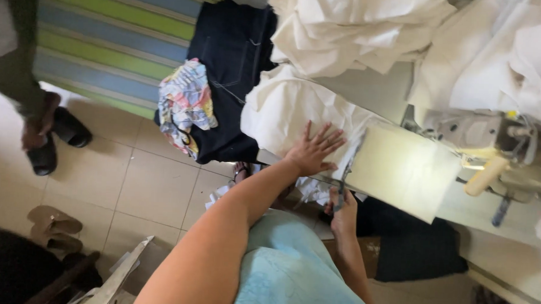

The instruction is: Measuring, folding, and cutting white fabric into specific sizes using scissors on a workbench.

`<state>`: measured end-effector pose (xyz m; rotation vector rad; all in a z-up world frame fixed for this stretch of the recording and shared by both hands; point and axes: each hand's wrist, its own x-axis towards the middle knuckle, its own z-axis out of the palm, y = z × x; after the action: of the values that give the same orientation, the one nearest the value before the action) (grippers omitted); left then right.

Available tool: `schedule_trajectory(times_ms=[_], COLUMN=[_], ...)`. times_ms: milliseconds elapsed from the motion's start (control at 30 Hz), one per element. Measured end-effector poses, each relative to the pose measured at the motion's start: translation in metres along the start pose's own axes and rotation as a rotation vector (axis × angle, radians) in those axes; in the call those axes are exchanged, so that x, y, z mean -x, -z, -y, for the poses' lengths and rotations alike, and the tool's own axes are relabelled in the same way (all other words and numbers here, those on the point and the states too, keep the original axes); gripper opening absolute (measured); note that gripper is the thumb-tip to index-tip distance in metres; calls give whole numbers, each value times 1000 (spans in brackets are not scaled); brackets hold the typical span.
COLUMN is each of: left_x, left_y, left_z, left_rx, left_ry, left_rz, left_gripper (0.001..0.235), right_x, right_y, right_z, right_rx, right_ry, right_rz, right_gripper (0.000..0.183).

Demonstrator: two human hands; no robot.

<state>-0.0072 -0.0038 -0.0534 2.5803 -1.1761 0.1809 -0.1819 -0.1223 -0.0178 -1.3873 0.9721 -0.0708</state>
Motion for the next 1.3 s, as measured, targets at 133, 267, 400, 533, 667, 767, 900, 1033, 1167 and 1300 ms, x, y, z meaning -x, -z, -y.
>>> schedule_trajectory(times_ms=[133,267,400,533,667,767,900,1033,1167,1300], left_x=[-1,-5,-7,-6,-8,-8,-9,-7,-4,-4], left_y=[1,29,32,36,37,38,43,39,41,37], left_z=[-4,-1,-1,-2,0,0,0,-1,-1,-1], left_rx=[81,133,146,140,140,128,134,111,94,107], left_ry=[-9,1,3,10,6,13,18,15,3,13], left_rz=[129,217,245,310,343,376,380,393,402,393], left_gripper=[90,90,93,92,93,93,92,94,96,95], right_x=[5,-5,-9,3,-7,-25,-23,-19,-31,-33], right_y=[8,-6,-12,-9,-16,-18,-21,-24,-25,-26], right_z=[-3,23,34,51,64,65,63,75,82,73], right_rx=[-8,-82,-48,-28,-55,-24,-41,-44,-22,-62], right_ry=[-27,-94,-78,-89,-136,-79,-52,-55,-74,-37], right_rz=[-38,23,-8,7,70,66,24,35,80,36], right_gripper=[37,45,44,43,45,45,44,45,53,48])
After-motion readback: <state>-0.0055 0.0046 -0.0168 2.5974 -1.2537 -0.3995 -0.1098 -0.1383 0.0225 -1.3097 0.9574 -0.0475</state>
